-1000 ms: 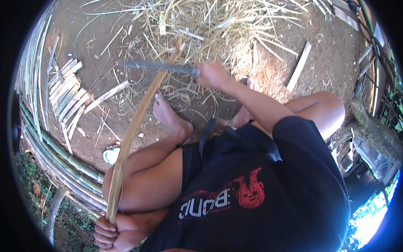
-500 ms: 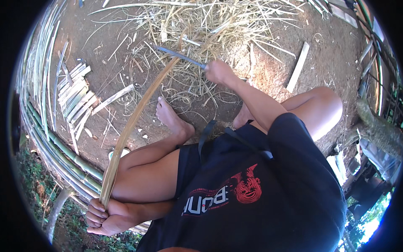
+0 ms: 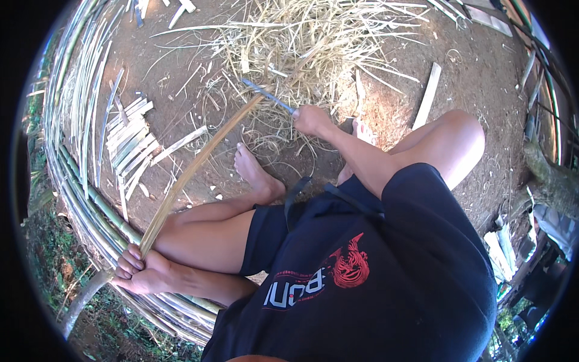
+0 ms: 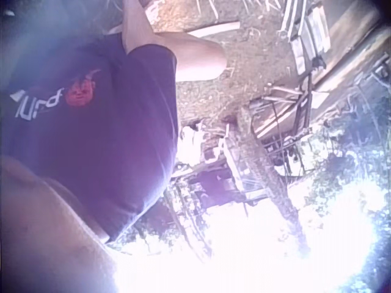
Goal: The person sits on the ground and uses a machete to split long bamboo poles into thin strips. They hold the bamboo with one hand and strike it with the machete in the other, creating a pile of processed bamboo strips.
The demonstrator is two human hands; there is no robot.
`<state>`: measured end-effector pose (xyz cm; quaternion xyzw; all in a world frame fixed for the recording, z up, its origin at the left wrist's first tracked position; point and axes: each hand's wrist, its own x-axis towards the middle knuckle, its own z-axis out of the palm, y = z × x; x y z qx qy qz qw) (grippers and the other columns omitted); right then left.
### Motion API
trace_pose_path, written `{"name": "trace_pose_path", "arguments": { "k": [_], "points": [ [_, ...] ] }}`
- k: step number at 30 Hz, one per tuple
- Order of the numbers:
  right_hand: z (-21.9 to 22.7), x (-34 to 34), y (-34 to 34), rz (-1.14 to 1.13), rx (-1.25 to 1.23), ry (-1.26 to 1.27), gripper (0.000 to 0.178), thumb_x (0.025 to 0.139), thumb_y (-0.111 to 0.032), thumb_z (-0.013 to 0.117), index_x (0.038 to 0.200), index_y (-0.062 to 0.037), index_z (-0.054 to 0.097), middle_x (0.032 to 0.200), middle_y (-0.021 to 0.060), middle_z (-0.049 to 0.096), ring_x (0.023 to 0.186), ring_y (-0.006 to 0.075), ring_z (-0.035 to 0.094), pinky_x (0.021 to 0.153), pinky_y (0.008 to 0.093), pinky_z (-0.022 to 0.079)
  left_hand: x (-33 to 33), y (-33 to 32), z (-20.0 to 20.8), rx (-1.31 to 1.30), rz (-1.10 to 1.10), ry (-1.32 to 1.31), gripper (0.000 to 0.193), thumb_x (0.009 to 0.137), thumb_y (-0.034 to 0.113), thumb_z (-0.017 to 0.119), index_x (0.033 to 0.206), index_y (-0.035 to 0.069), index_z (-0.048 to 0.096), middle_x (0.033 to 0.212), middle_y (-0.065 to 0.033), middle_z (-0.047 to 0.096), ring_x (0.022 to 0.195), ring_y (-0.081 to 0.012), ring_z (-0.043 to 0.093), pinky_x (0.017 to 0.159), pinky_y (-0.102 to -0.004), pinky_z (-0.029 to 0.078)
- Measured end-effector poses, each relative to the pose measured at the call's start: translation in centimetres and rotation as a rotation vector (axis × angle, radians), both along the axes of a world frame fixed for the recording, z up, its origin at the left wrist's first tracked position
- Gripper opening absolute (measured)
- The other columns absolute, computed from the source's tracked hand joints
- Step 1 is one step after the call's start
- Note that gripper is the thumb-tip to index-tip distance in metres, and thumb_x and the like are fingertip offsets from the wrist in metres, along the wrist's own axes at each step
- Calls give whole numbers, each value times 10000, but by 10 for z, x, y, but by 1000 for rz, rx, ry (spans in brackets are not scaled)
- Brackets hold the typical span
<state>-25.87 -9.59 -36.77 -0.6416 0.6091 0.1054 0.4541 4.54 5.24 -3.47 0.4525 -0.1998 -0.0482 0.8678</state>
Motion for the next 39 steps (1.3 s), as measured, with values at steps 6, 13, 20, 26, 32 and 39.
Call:
{"name": "trace_pose_path", "arguments": {
  "k": [6, 13, 20, 26, 32, 39],
  "points": [
    [-63, -38, 21, -109, -151, 93, 297, 867, -206, 490, 988, 5, 661, 843, 233, 669, 771, 321, 681, 728, 450, 556, 9, 2, 1, -36, -121, 73, 494, 1029, 348, 400, 576, 185, 291, 492, 31, 184, 439, -103, 173, 437, -252, 241],
    [18, 7, 37, -103, -131, -133, 291, 861, -244, 541, 981, -5, 655, 844, 237, 672, 810, 380, 671, 784, 473, 535, -3, 9, 0, -37, -191, 14, 513, 1030, 382, 388, 567, 197, 266, 483, 49, 138, 429, -97, 98, 415, -241, 173],
    [99, 28, 50, 9, -138, -371, 209, 827, -219, 559, 920, -50, 638, 803, 216, 667, 781, 366, 668, 758, 473, 535, 4, 26, -4, -158, -653, -60, 519, 1039, 332, 329, 542, 185, 304, 504, 26, 239, 475, -115, 224, 494, -266, 251],
    [38, 7, 35, -57, -114, -172, 277, 887, -228, 508, 1032, -70, 682, 892, 220, 681, 818, 328, 684, 810, 453, 547, 1, 20, -3, -199, -778, -117, 506, 1019, 270, 310, 521, 183, 280, 488, 36, 236, 455, -103, 196, 478, -256, 232],
    [57, 5, 17, 47, -103, -174, 303, 886, -239, 516, 1056, -44, 674, 906, 180, 692, 811, 311, 687, 802, 428, 554, 0, 20, -1, -178, -746, -111, 544, 1035, 306, 277, 502, 198, 263, 467, 41, 223, 442, -102, 179, 465, -250, 221],
    [14, 1, 16, -143, -39, -77, 280, 872, -221, 542, 1038, -41, 678, 895, 202, 689, 799, 324, 688, 754, 449, 555, 4, 11, 1, -124, -687, -89, 609, 1042, 451, 201, 487, 212, 273, 445, 54, 212, 414, -98, 165, 441, -245, 219]
  ]
}}
